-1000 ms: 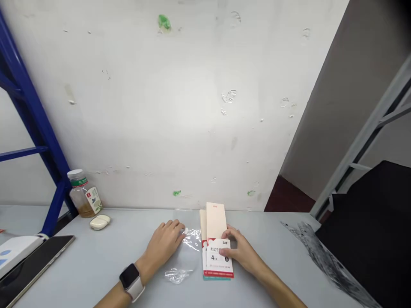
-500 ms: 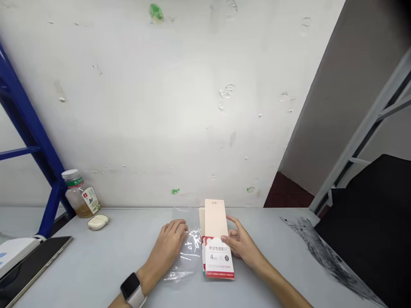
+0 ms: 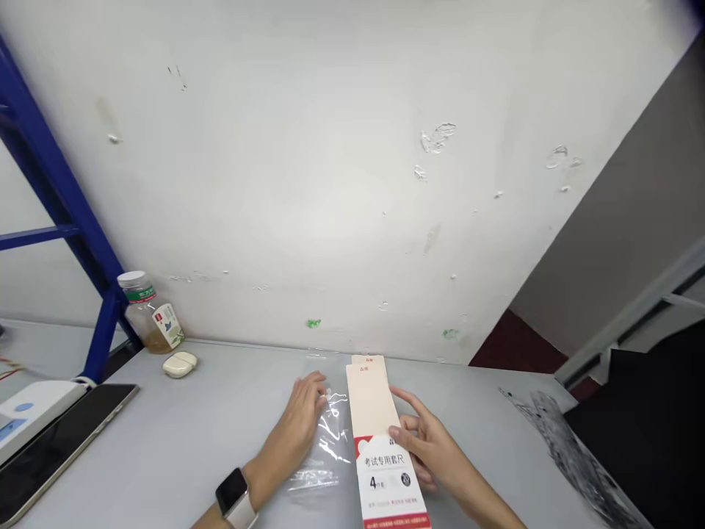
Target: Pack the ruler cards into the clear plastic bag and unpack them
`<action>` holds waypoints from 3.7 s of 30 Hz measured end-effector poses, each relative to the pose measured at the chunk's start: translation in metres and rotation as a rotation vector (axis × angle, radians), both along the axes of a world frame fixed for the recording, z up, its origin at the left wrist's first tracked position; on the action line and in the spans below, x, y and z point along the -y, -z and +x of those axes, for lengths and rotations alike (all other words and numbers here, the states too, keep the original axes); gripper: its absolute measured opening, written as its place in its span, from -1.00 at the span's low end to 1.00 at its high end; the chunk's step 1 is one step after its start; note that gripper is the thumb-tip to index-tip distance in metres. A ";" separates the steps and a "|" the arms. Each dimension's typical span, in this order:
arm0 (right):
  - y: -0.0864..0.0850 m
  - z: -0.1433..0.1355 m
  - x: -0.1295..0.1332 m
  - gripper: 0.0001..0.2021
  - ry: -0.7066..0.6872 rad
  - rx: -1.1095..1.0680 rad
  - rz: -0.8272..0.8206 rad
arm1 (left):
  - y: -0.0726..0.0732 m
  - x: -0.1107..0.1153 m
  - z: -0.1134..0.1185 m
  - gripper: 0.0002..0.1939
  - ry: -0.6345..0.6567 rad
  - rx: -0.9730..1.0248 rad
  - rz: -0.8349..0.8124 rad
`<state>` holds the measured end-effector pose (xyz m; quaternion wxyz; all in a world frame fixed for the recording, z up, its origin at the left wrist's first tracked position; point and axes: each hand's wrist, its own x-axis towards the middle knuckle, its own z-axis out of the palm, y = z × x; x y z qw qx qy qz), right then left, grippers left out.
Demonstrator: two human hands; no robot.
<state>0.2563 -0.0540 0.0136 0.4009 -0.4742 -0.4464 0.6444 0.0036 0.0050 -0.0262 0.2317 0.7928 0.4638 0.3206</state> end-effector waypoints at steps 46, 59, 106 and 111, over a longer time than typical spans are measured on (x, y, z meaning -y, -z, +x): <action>0.054 -0.017 -0.030 -0.32 0.229 0.208 -0.014 | -0.016 0.006 -0.003 -0.82 -0.019 -0.055 -0.008; 0.039 -0.032 -0.027 -0.43 0.222 0.170 -0.037 | 0.006 -0.008 -0.005 -0.78 0.121 -0.076 -0.012; 0.034 -0.074 -0.010 -0.22 -0.054 -0.088 -0.023 | -0.008 0.000 -0.004 -0.84 0.091 -0.103 0.029; 0.047 -0.082 -0.005 -0.15 -0.065 -0.131 -0.023 | -0.009 0.004 -0.004 -0.83 0.069 -0.018 0.005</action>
